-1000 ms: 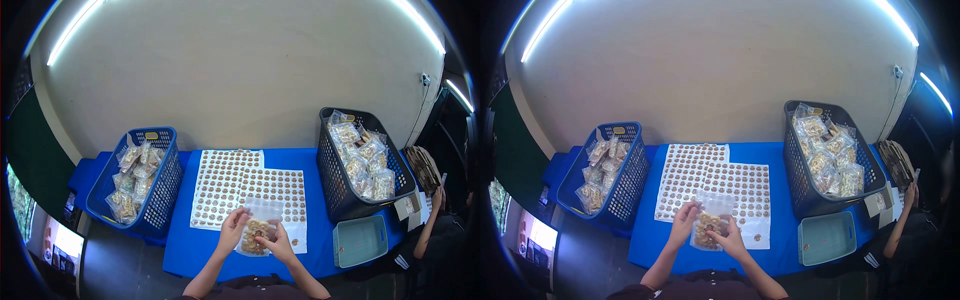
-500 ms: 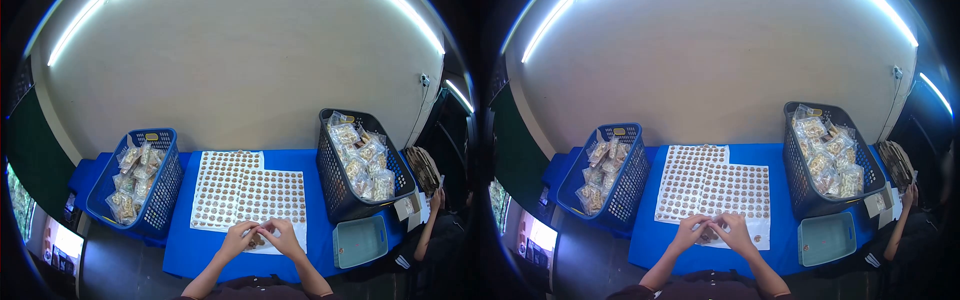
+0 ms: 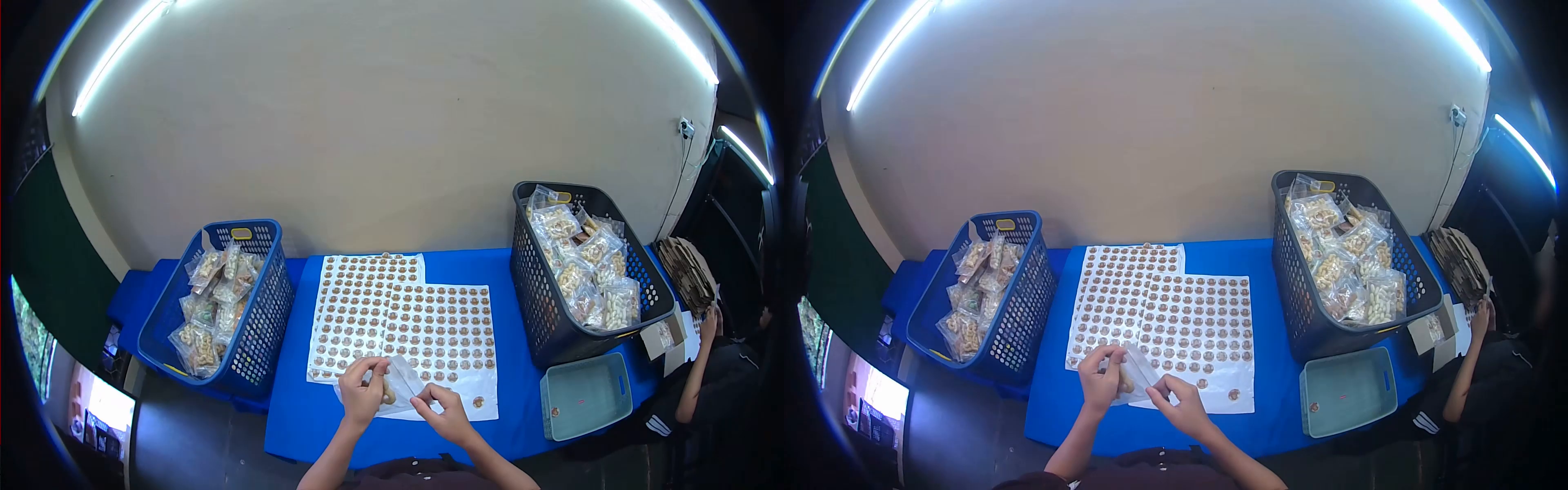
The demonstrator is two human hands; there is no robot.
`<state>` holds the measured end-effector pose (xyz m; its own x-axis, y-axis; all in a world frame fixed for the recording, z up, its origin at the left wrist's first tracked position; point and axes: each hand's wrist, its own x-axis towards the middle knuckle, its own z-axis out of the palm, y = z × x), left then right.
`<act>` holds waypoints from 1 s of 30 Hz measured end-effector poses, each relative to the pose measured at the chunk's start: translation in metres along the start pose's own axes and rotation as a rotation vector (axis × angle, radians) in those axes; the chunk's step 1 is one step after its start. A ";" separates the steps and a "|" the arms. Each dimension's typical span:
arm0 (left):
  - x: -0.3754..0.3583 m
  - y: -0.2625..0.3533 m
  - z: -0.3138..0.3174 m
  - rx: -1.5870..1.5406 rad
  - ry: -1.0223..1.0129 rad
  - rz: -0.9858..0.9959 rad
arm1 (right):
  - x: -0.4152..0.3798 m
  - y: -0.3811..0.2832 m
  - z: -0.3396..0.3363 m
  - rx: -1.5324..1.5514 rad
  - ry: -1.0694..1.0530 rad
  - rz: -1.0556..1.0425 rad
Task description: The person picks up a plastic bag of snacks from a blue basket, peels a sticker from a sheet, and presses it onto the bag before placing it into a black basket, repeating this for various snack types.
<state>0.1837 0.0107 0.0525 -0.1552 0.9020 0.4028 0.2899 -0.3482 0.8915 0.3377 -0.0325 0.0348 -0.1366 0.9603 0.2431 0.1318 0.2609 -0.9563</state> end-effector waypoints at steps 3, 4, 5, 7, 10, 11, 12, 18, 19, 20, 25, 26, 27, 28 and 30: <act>-0.004 0.001 0.002 -0.101 0.002 -0.142 | -0.001 0.000 -0.002 0.006 -0.012 -0.029; -0.005 -0.002 0.002 -0.083 -0.013 -0.154 | -0.001 0.001 -0.002 0.011 -0.010 -0.032; -0.005 -0.006 0.003 -0.066 -0.029 -0.165 | 0.000 0.003 -0.002 0.016 -0.007 -0.036; -0.002 -0.008 0.004 -0.011 -0.031 -0.094 | -0.001 0.010 -0.004 0.075 0.019 0.049; 0.000 -0.007 0.002 0.039 -0.111 -0.005 | 0.000 0.023 -0.009 0.187 0.116 0.200; -0.002 -0.003 0.001 0.058 -0.180 0.058 | 0.002 0.025 -0.011 0.226 0.159 0.256; -0.004 0.001 0.001 0.077 -0.249 0.120 | 0.005 0.025 -0.011 0.241 0.194 0.213; -0.022 -0.008 0.017 -0.023 -0.436 0.084 | 0.014 0.008 -0.005 -0.467 0.227 -0.199; -0.020 -0.011 0.016 -0.019 -0.419 0.064 | 0.014 0.004 -0.006 -0.503 0.242 -0.191; -0.018 -0.015 0.014 -0.015 -0.402 0.045 | 0.015 -0.001 -0.007 -0.539 0.258 -0.184; -0.003 -0.012 0.001 -0.004 -0.494 0.089 | 0.022 -0.012 -0.014 -0.779 0.266 -0.231; -0.002 -0.017 -0.002 -0.018 -0.515 0.012 | 0.024 -0.021 -0.010 -0.738 0.301 -0.281; 0.000 -0.015 -0.005 0.009 -0.535 0.031 | 0.023 -0.018 -0.007 -0.730 0.229 -0.320; 0.005 -0.010 -0.008 0.036 -0.555 0.053 | 0.024 -0.012 -0.004 -0.722 0.160 -0.361; 0.009 -0.008 -0.008 0.087 -0.550 0.110 | 0.026 -0.003 0.007 -0.569 0.168 -0.415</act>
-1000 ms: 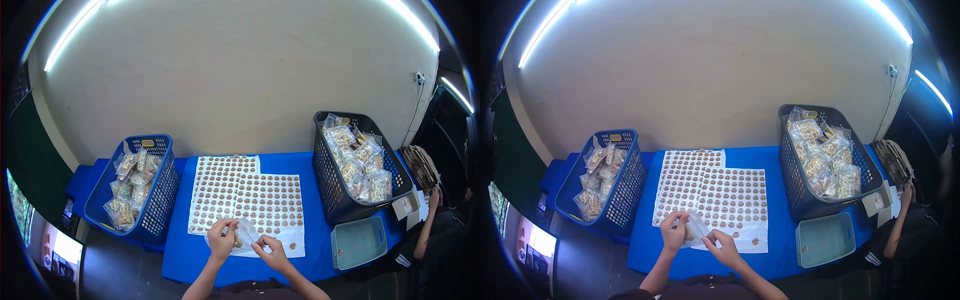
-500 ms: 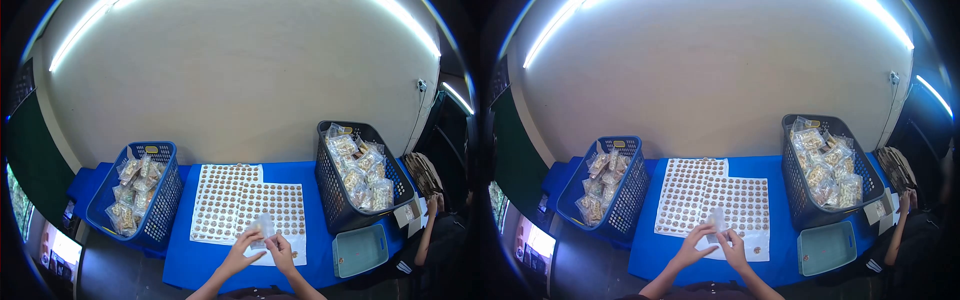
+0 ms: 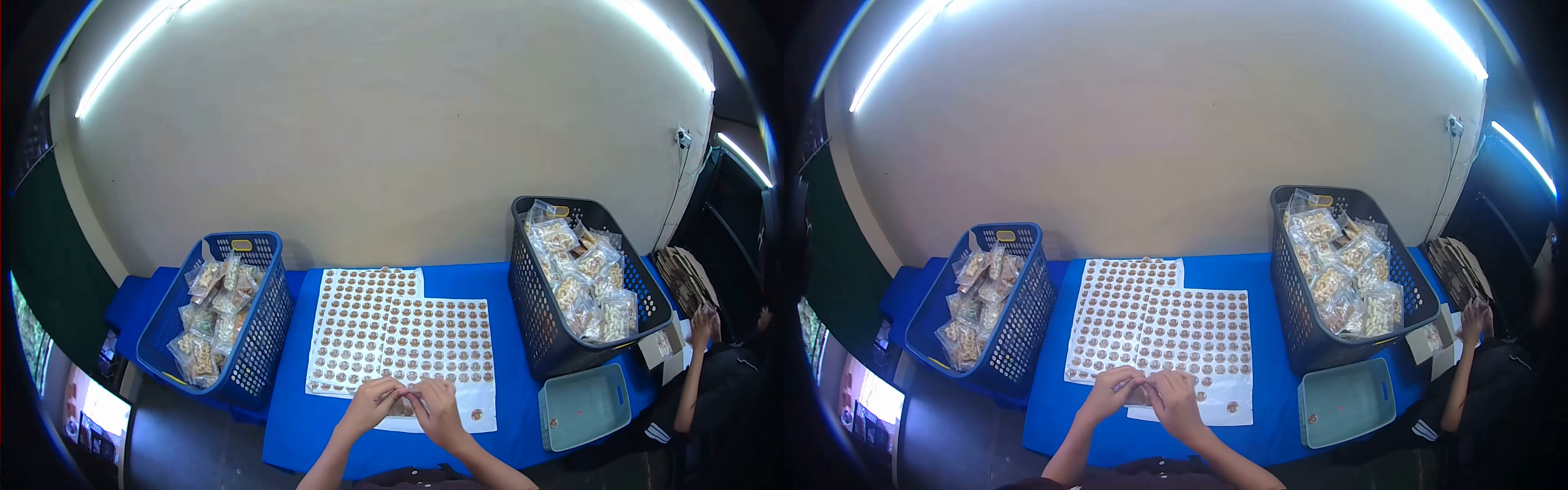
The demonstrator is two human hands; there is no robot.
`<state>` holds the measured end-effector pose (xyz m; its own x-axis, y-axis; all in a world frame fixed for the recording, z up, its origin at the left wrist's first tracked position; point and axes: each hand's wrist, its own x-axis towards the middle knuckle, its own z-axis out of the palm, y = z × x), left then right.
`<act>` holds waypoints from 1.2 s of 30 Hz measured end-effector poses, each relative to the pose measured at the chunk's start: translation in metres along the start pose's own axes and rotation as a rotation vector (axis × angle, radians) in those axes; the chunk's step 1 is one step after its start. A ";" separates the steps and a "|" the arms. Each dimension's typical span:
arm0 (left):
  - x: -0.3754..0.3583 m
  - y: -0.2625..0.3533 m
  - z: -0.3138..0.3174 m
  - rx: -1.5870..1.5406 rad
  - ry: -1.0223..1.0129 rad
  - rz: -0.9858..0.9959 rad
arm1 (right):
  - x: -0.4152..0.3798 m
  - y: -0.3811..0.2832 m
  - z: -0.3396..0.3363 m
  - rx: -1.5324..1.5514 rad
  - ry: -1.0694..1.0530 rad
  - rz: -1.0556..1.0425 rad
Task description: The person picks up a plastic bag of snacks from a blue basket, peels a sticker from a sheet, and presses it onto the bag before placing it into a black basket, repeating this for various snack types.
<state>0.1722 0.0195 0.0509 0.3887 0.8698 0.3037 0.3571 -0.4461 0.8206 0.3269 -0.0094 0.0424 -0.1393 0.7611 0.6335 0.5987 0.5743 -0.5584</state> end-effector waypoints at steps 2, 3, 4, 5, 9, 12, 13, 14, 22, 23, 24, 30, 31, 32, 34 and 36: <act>-0.003 -0.006 0.001 0.154 0.170 0.119 | -0.001 -0.005 0.005 0.069 0.030 0.062; -0.005 -0.008 0.001 0.229 0.256 0.177 | -0.001 -0.008 0.006 0.103 0.044 0.093; -0.007 -0.010 -0.001 0.173 0.377 0.119 | 0.002 -0.013 0.007 0.162 0.055 0.070; -0.007 -0.009 -0.005 0.172 0.471 0.108 | 0.003 -0.020 0.011 0.227 0.024 0.097; -0.014 -0.002 -0.025 0.256 0.702 0.122 | 0.003 -0.039 0.027 0.393 -0.053 0.168; -0.020 -0.006 -0.034 0.332 0.783 0.114 | 0.008 -0.041 0.030 0.370 -0.142 0.118; -0.024 -0.008 -0.037 0.350 0.809 0.098 | 0.008 -0.039 0.033 0.405 -0.173 0.136; -0.027 -0.011 -0.037 0.358 0.824 0.073 | 0.007 -0.037 0.035 0.440 -0.204 0.153; -0.045 -0.025 -0.040 0.269 0.828 -0.103 | -0.009 -0.029 0.039 0.506 -0.329 0.196; -0.046 -0.027 -0.051 0.023 0.969 -0.121 | -0.015 -0.020 0.039 0.472 -0.347 0.190; -0.043 -0.030 -0.066 -0.227 1.099 -0.133 | -0.021 -0.012 0.039 0.439 -0.361 0.182; -0.034 -0.034 -0.101 -0.814 1.187 -0.048 | -0.059 0.037 0.053 0.719 -0.306 0.613; -0.037 -0.058 -0.097 -0.920 1.041 0.011 | -0.062 0.039 0.055 0.791 -0.277 0.644; -0.034 -0.079 -0.092 -1.185 0.820 0.000 | -0.058 0.033 0.053 0.876 -0.318 0.692; -0.022 -0.060 -0.056 -1.778 0.417 -0.007 | -0.050 0.013 0.043 1.058 -0.438 0.724; -0.014 -0.048 -0.026 -2.021 0.079 -0.123 | -0.051 0.006 0.046 1.164 -0.569 0.685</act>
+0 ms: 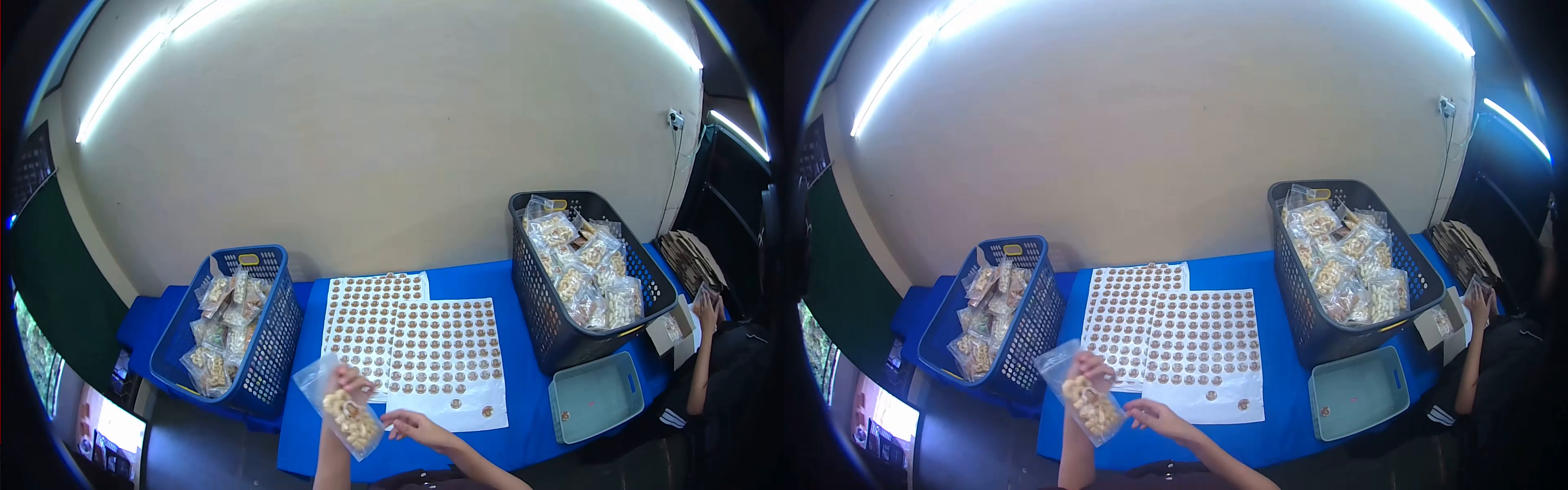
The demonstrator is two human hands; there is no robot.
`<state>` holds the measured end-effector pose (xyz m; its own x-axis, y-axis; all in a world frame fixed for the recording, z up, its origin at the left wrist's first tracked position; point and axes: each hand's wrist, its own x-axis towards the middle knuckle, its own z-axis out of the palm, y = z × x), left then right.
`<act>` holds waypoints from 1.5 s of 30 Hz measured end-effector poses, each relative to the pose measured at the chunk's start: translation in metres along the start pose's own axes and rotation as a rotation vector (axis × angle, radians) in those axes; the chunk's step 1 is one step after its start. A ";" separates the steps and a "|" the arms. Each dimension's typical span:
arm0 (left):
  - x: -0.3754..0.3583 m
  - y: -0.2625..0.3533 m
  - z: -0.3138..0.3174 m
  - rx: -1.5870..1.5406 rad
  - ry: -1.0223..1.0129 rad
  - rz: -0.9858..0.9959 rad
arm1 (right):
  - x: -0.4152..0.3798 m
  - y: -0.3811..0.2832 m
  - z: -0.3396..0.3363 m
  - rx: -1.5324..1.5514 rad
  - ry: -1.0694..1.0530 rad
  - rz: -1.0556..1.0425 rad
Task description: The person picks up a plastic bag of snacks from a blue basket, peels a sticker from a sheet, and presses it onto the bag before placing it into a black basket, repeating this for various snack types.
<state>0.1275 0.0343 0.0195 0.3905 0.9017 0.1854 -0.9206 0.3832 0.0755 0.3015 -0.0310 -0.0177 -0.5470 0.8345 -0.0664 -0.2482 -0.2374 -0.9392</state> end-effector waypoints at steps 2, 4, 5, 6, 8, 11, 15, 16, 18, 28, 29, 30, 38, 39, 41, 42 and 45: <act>0.008 -0.023 -0.002 -0.127 -0.087 -0.187 | -0.004 0.003 -0.003 0.003 -0.169 0.036; 0.006 -0.029 -0.007 -0.059 -0.016 -0.210 | -0.009 -0.003 -0.002 0.070 -0.225 0.113; 0.003 -0.029 -0.006 0.017 0.116 -0.196 | -0.013 -0.007 -0.002 0.046 -0.169 0.105; 0.001 -0.029 -0.005 0.092 0.249 -0.182 | -0.017 -0.010 -0.004 0.022 -0.112 0.096; 0.001 -0.031 0.006 0.382 0.307 -0.213 | -0.024 -0.013 -0.012 -0.028 0.004 0.062; -0.005 -0.035 0.019 0.630 0.413 -0.241 | -0.030 -0.014 -0.029 -0.116 0.136 0.018; -0.018 -0.045 -0.006 0.829 0.462 -0.279 | -0.036 -0.009 -0.025 -0.114 0.188 0.002; -0.018 -0.048 -0.003 0.869 0.450 -0.295 | -0.037 -0.008 -0.021 -0.080 0.199 -0.019; -0.017 -0.053 0.008 0.796 0.451 -0.283 | -0.041 0.000 -0.017 -0.094 0.250 0.004; -0.036 -0.058 -0.004 0.842 0.415 -0.212 | -0.077 -0.070 -0.068 -0.289 0.583 -0.169; -0.036 -0.056 -0.001 0.828 0.408 -0.197 | -0.082 -0.079 -0.084 -0.303 0.753 -0.181; -0.038 -0.054 -0.001 0.845 0.430 -0.191 | -0.083 -0.087 -0.103 -0.276 0.773 -0.425; -0.053 -0.028 -0.011 0.806 0.562 0.002 | -0.090 -0.102 -0.173 0.181 1.034 -0.480; -0.052 -0.026 -0.011 0.832 0.592 0.007 | -0.086 -0.094 -0.173 0.185 1.019 -0.425; -0.054 -0.021 -0.011 0.881 0.659 0.023 | -0.079 -0.073 -0.168 0.191 0.983 -0.311; -0.055 -0.018 -0.011 0.882 0.663 0.031 | -0.077 -0.060 -0.164 0.147 0.946 -0.279; -0.056 -0.006 -0.014 0.907 0.676 0.087 | -0.066 -0.028 -0.146 0.111 0.849 -0.178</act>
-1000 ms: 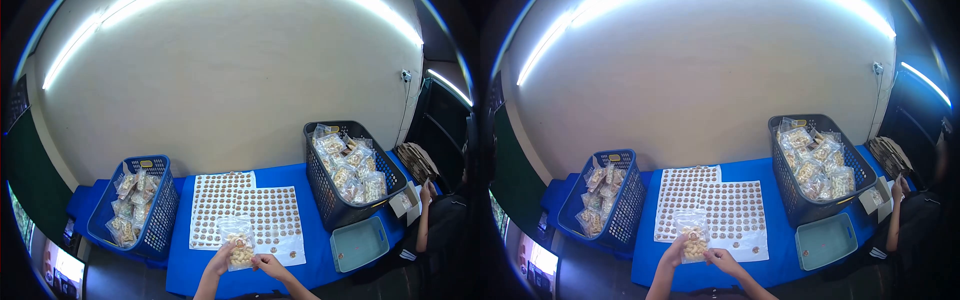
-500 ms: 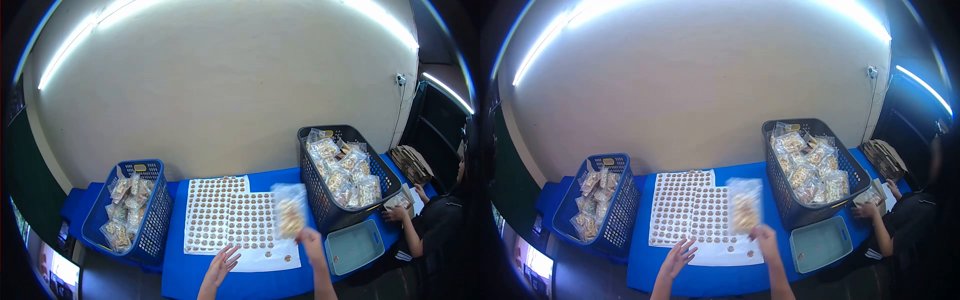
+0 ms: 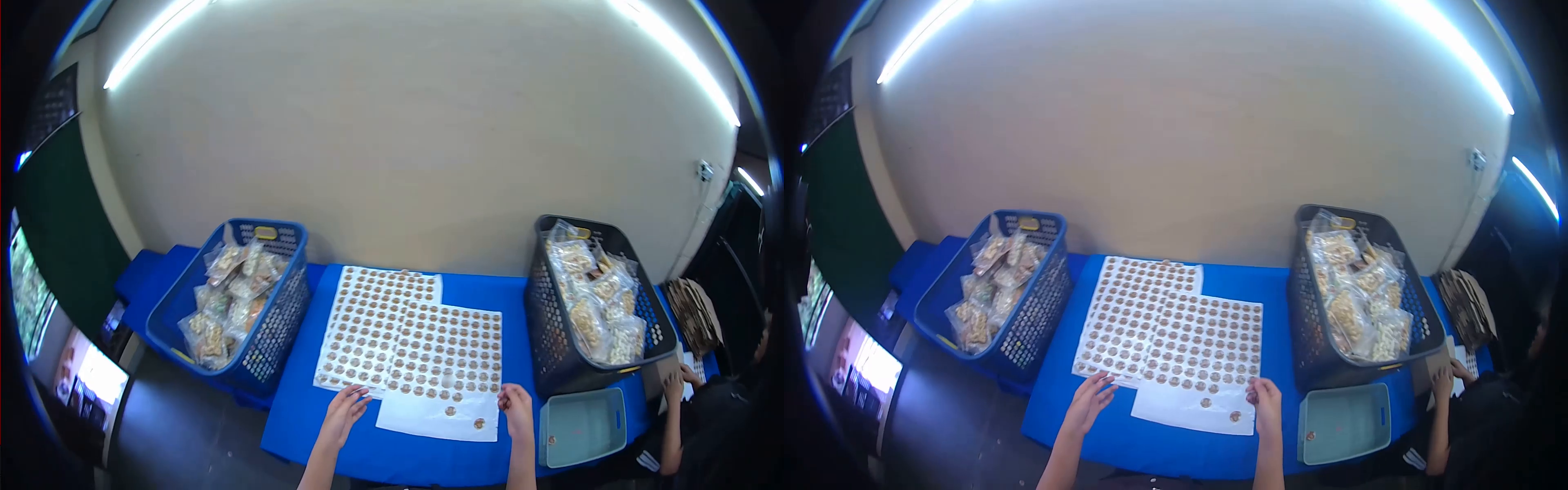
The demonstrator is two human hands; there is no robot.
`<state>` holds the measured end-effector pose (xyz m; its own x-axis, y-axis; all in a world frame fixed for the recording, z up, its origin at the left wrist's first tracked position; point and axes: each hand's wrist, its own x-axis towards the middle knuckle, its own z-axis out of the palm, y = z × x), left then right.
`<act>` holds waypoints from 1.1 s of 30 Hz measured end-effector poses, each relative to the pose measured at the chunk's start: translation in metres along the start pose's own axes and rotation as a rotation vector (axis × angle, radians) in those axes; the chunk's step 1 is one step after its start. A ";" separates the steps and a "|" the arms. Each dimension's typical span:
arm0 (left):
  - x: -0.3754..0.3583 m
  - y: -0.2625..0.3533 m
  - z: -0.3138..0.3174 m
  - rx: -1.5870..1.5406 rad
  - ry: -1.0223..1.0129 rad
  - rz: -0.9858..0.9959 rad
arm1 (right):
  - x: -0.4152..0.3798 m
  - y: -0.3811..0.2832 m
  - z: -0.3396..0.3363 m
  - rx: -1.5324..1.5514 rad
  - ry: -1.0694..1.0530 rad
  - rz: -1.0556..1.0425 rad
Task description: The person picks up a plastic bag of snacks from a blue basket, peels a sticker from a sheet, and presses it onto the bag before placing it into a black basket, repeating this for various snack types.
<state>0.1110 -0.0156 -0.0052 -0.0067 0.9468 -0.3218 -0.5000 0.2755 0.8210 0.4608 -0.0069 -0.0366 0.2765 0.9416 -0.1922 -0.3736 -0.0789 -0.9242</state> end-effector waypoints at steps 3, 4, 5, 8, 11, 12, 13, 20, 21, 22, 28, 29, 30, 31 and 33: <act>0.001 0.011 -0.010 0.031 0.052 0.099 | -0.015 0.027 0.012 -0.022 -0.044 0.102; 0.001 0.017 -0.015 0.034 0.087 0.138 | -0.018 0.034 0.015 -0.035 -0.052 0.129; 0.001 0.022 -0.020 0.039 0.120 0.177 | -0.021 0.041 0.017 -0.046 -0.058 0.155; 0.000 0.043 -0.036 0.046 0.207 0.284 | -0.023 0.059 0.019 -0.058 -0.020 0.212; -0.003 0.063 -0.061 0.052 0.275 0.415 | -0.024 0.071 0.028 -0.070 0.006 0.214; -0.005 0.071 -0.068 0.071 0.311 0.455 | -0.023 0.076 0.031 -0.065 0.006 0.211; -0.006 0.077 -0.077 0.085 0.349 0.482 | -0.022 0.080 0.036 -0.120 -0.003 0.204; -0.010 0.125 -0.125 0.050 0.478 0.673 | -0.026 0.100 0.079 -0.166 -0.103 0.164; -0.008 0.136 -0.132 0.075 0.490 0.701 | -0.025 0.106 0.084 -0.162 -0.095 0.159; -0.004 0.147 -0.141 0.099 0.499 0.730 | -0.025 0.113 0.086 -0.157 -0.087 0.153; 0.037 0.221 -0.180 0.318 0.533 0.832 | -0.027 0.116 0.107 -0.159 -0.066 0.159; 0.048 0.229 -0.188 0.348 0.522 0.841 | -0.027 0.116 0.108 -0.174 -0.058 0.142; 0.063 0.236 -0.198 0.380 0.498 0.834 | -0.029 0.115 0.111 -0.188 -0.049 0.125; 0.081 0.241 -0.207 0.409 0.470 0.828 | -0.033 0.106 0.118 -0.184 -0.044 0.133; 0.118 0.244 -0.228 0.504 0.402 0.773 | -0.035 0.101 0.126 -0.181 -0.016 0.105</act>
<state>-0.2093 0.1250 0.0497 -0.5129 0.7949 0.3243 0.1890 -0.2640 0.9458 0.3022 -0.0064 -0.0819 0.2295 0.9300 -0.2870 -0.2341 -0.2334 -0.9438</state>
